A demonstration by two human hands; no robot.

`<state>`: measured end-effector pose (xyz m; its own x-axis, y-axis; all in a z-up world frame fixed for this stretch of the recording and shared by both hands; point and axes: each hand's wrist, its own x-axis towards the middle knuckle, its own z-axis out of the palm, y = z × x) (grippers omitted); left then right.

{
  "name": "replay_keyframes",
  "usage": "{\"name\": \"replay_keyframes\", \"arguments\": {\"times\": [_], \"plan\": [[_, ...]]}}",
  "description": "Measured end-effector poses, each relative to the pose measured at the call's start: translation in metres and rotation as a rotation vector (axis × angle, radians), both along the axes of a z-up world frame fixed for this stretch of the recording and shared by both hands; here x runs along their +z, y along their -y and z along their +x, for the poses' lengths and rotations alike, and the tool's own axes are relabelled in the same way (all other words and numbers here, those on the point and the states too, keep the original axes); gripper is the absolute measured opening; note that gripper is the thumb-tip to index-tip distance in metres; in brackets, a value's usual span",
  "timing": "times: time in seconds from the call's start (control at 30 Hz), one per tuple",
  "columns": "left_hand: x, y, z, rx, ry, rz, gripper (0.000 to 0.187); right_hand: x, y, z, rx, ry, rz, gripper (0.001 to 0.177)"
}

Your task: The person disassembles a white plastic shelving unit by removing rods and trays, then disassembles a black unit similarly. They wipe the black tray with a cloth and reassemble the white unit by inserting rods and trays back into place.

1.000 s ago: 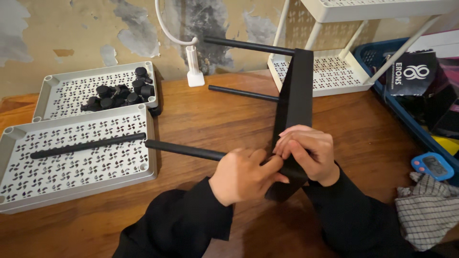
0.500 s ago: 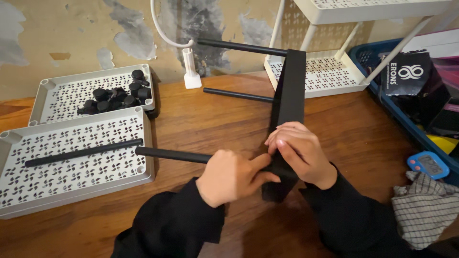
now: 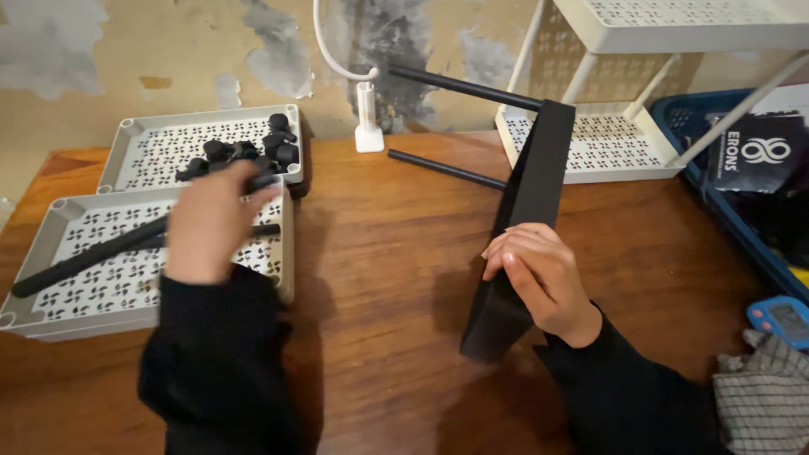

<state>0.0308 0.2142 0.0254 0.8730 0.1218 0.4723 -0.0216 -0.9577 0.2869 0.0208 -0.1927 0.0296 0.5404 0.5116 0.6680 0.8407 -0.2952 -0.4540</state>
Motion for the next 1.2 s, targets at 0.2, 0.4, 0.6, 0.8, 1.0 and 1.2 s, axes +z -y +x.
{"name": "replay_keyframes", "arguments": {"times": [0.2, 0.4, 0.6, 0.8, 1.0, 1.2], "plan": [[-0.077, -0.115, 0.049, 0.352, -0.691, -0.031, 0.036, -0.003, 0.002, 0.0, -0.005, -0.016, 0.004, 0.031], [-0.11, -0.144, 0.067, 0.253, -0.84, -0.078, 0.07, -0.003, 0.003, 0.001, 0.008, 0.002, -0.003, 0.029], [-0.057, -0.055, 0.043, 0.107, -0.492, 0.029, 0.07, 0.007, 0.016, 0.005, 0.072, 0.07, -0.216, 0.022], [-0.026, 0.059, 0.03, -0.287, -0.253, 0.154, 0.051, 0.007, 0.034, 0.033, -0.028, 0.022, -0.282, 0.029], [-0.03, 0.174, -0.007, -0.769, -0.291, -0.539, 0.033, -0.016, 0.029, 0.027, -0.104, 0.127, -0.174, 0.029], [-0.026, 0.201, -0.024, -0.935, -0.458, -0.834, 0.029, -0.035, -0.011, -0.012, -0.488, 0.318, -0.136, 0.007]]}}
